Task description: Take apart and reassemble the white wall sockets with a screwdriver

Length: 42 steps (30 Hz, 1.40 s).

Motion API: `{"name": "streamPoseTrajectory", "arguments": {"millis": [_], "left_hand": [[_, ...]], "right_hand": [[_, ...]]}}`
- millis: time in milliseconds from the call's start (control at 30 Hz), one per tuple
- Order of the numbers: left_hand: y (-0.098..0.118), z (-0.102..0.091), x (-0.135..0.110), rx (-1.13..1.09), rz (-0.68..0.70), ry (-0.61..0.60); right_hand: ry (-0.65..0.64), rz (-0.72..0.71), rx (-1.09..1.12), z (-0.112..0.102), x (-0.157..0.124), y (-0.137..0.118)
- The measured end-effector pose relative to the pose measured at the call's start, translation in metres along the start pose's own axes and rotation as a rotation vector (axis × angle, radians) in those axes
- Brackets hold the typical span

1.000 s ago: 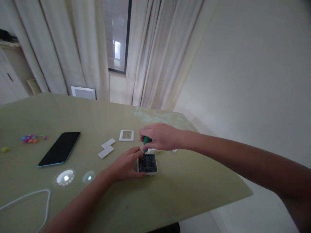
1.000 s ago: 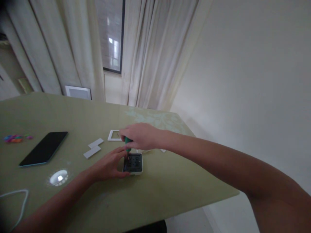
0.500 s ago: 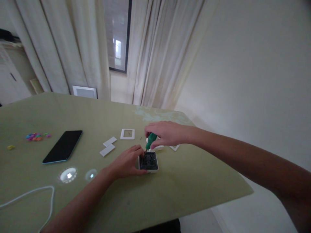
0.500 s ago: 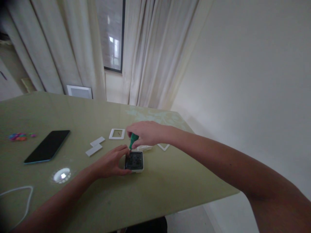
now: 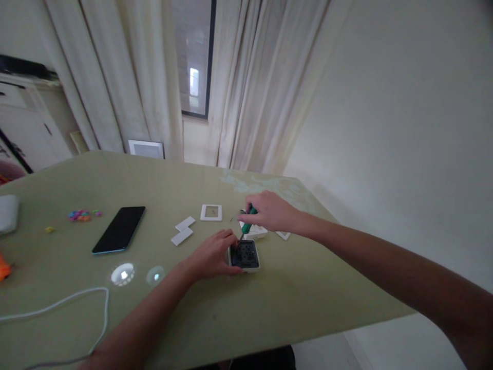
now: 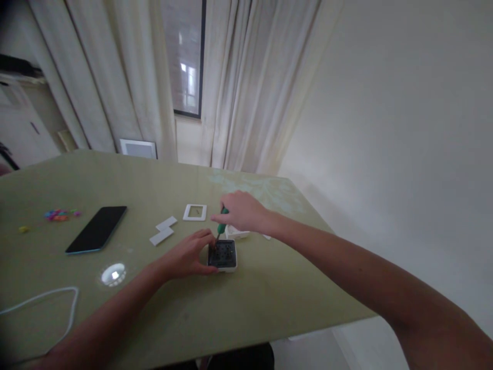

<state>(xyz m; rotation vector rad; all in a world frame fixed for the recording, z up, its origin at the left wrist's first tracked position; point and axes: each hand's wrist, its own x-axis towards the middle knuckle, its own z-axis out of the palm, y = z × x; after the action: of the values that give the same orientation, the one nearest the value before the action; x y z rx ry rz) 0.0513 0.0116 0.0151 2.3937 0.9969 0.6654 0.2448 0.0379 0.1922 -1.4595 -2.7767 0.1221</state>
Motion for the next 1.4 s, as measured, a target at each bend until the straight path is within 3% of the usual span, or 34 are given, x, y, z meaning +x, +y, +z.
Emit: {"name": "streamPoseTrajectory", "arguments": {"millis": [67,133,267,300,367,433,467,533,633,800,900,1000,1133,1267,1400], "left_hand": [[0.0,0.002,0.0,0.006,-0.006,0.004],[-0.001,0.001,0.0,-0.014,-0.001,0.004],[-0.015,-0.016,0.0,-0.133,-0.057,0.041],[-0.022,-0.024,-0.002,-0.105,-0.123,0.09],[-0.041,-0.04,-0.008,0.159,-0.309,0.173],[-0.062,-0.053,-0.017,0.418,-0.552,0.108],[-0.071,-0.058,-0.022,0.436,-0.604,0.082],[-0.084,-0.064,-0.029,0.438,-0.638,0.035],[-0.086,-0.065,-0.032,0.341,-0.614,-0.019],[-0.049,-0.05,-0.013,-0.211,-0.453,0.064],[-0.014,-0.024,0.007,-0.52,-0.37,0.165],[0.011,0.004,0.025,-0.648,-0.293,0.135],[0.019,0.023,0.034,-0.539,-0.259,0.14],[0.012,0.027,0.031,-0.277,-0.266,0.218],[0.005,0.032,0.027,-0.147,-0.186,0.278]], "right_hand": [[0.03,0.117,0.077,0.002,-0.006,0.007],[0.088,0.142,0.171,0.002,-0.019,0.018],[0.494,0.275,0.531,0.018,-0.049,0.049],[0.574,0.3,0.653,0.03,-0.053,0.056],[0.667,0.346,0.896,0.066,-0.056,0.065],[0.575,0.362,1.163,0.107,-0.052,0.068],[0.568,0.368,1.212,0.127,-0.049,0.067],[0.592,0.385,1.271,0.161,-0.043,0.063],[0.668,0.389,1.333,0.187,-0.038,0.058],[0.712,0.347,1.368,0.191,-0.043,0.056],[0.628,0.312,1.384,0.188,-0.048,0.051],[0.488,0.26,1.363,0.184,-0.053,0.045],[0.381,0.187,1.208,0.182,-0.057,0.042],[0.37,0.216,1.113,0.185,-0.057,0.044],[0.399,0.181,1.043,0.186,-0.057,0.044]]}}
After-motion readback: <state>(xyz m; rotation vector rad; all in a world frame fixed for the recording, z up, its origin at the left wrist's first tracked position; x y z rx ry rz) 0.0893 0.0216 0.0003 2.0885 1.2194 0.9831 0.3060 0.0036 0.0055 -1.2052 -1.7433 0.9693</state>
